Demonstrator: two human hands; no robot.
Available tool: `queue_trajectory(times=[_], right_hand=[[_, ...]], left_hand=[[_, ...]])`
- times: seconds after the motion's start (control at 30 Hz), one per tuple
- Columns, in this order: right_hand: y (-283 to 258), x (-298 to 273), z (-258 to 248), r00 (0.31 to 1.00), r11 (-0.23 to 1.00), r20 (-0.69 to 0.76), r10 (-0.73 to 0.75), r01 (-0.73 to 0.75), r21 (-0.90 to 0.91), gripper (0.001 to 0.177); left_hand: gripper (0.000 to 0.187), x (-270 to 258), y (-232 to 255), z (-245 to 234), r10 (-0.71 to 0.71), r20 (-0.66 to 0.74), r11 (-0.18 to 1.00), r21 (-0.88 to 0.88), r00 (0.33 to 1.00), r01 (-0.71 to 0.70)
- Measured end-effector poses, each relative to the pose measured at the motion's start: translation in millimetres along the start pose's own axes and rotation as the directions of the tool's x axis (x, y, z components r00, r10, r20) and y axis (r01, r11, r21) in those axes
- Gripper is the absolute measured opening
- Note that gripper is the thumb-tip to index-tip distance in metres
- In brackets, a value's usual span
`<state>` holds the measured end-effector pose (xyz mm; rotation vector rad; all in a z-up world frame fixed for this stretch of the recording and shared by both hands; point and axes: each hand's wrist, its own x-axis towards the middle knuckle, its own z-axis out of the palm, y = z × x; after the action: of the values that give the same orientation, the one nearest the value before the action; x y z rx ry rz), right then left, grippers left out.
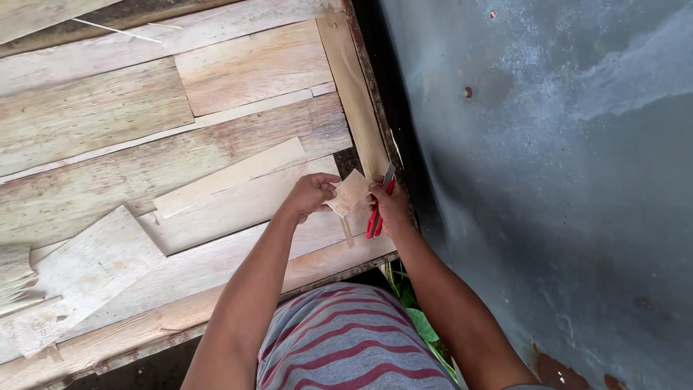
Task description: Cutting thin wood veneers to size using a utility knife and a wooden guide on a workbench.
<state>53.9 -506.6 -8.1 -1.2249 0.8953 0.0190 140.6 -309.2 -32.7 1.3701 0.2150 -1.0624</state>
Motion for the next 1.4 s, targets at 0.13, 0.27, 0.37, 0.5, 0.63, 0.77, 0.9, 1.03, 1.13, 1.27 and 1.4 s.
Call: queue_trajectory(times=[0.13,0.27,0.37,0.5,0.63,0.77,0.9,1.03,1.13,1.27,1.4], right_hand=[[14.2,26.8,-8.1,1.000,0.997,0.022,-0.003,0.005,-0.076,0.029],[18.3,40.8,-11.2,0.996,0.977,0.091,-0.020,0.039,-0.211,0.028],[19.6,39.3,-8.6,0.988,0.960,0.150,-0.034,0.074,-0.269,0.025],[13.0,18.3,2.6,0.983,0.949,0.170,0.074,-0.017,-0.315,0.026],[36.3,23.1,-3.0,0.981,0.958,0.124,0.150,-0.113,-0.262,0.032],[47.9,26.0,-12.3,0.979,0.960,0.084,0.184,-0.161,-0.229,0.035],[26.6,13.4,-8.4,0.980,0.962,0.078,0.183,-0.162,-0.219,0.034],[35.2,19.6,-16.9,0.986,0.966,0.059,0.159,-0.143,-0.216,0.035],[31.1,19.3,-12.2,0.987,0.963,0.028,0.155,-0.145,-0.228,0.037],[26.1,17.1,-8.4,0.987,0.969,0.032,0.158,-0.149,-0.197,0.037],[25.1,21.5,-8.5,0.984,0.966,0.048,0.170,-0.157,-0.207,0.035]], left_hand=[[0.044,20.2,-5.4,-5.9,0.098,-0.102,0.992,0.084,0.990,-0.089],[0.030,43.8,-1.7,-8.6,0.258,-0.280,0.946,0.268,0.925,-0.183],[0.028,58.2,11.6,-5.0,0.303,-0.345,0.917,0.360,0.888,-0.173],[0.038,76.6,27.9,2.5,0.375,-0.355,0.887,0.407,0.856,-0.220],[0.041,102.4,29.0,14.7,0.424,-0.253,0.842,0.464,0.870,-0.275],[0.032,117.1,31.9,31.1,0.503,-0.111,0.761,0.528,0.857,-0.377],[0.033,108.2,40.6,31.4,0.595,-0.093,0.693,0.563,0.798,-0.450],[0.033,110.2,33.2,7.5,0.713,-0.123,0.542,0.721,0.691,-0.432],[0.031,111.3,14.2,-2.6,0.646,-0.108,0.527,0.780,0.755,-0.339],[0.033,103.1,7.0,0.5,0.572,-0.087,0.547,0.781,0.815,-0.300],[0.033,108.8,3.7,-2.3,0.555,-0.109,0.583,0.758,0.825,-0.292]])
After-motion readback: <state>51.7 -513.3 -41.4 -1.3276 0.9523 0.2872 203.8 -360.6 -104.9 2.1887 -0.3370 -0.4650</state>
